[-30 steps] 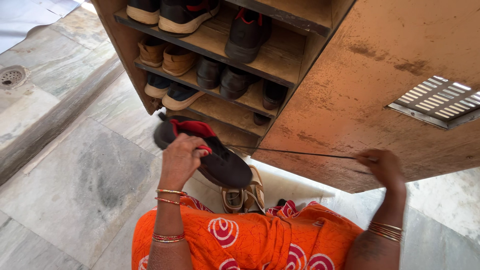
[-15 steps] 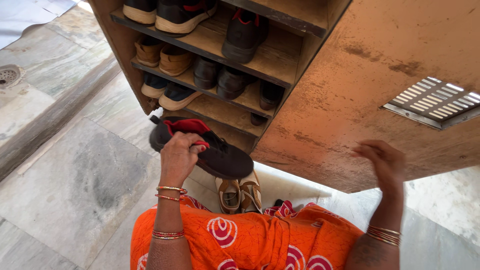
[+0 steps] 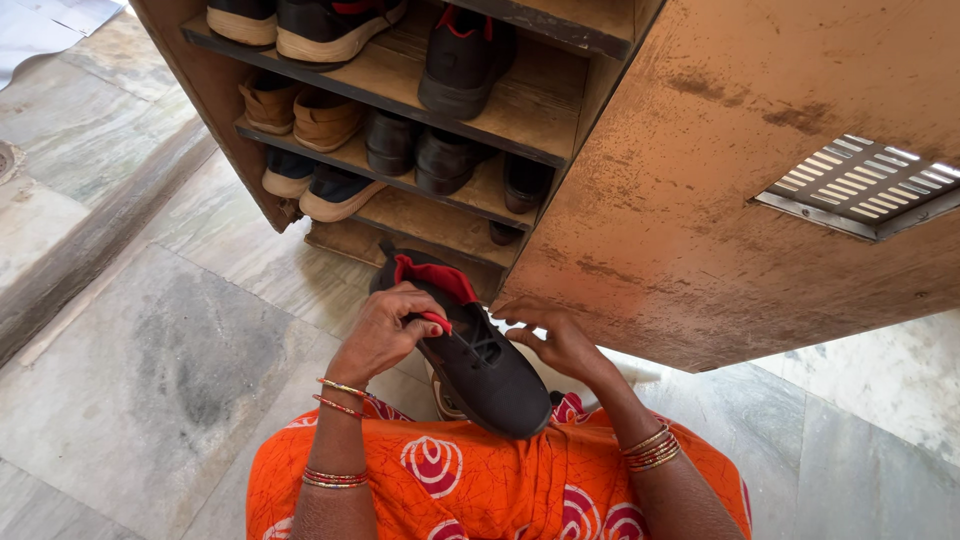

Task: The person sits on the floor and laces a black sneaker with red accents, threading the laces through the eyelets and tying them. They then place the shoe back on the rack and begin lacing a beige sneaker.

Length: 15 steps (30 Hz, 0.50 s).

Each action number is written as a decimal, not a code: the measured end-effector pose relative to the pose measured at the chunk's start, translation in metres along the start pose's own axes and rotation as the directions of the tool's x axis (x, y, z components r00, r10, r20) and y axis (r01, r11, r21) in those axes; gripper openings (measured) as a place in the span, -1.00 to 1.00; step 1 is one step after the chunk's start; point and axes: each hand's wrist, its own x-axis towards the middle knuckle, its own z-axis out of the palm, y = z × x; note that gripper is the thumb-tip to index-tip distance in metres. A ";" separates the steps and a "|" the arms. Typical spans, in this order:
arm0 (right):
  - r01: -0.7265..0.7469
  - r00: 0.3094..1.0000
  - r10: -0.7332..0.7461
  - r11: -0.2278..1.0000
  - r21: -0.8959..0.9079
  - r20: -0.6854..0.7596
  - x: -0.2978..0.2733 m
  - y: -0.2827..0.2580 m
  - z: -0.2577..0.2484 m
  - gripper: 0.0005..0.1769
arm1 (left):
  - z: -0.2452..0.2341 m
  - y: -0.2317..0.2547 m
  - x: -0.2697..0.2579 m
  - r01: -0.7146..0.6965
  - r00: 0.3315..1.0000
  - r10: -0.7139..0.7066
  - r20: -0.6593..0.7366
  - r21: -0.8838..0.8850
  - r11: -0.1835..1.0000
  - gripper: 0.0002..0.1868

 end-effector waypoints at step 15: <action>-0.156 0.985 0.162 0.983 -0.099 0.065 0.004 0.031 -0.016 -0.82 | -0.001 -0.008 0.005 0.055 0.998 -0.056 -0.001 -0.061 0.997 -0.87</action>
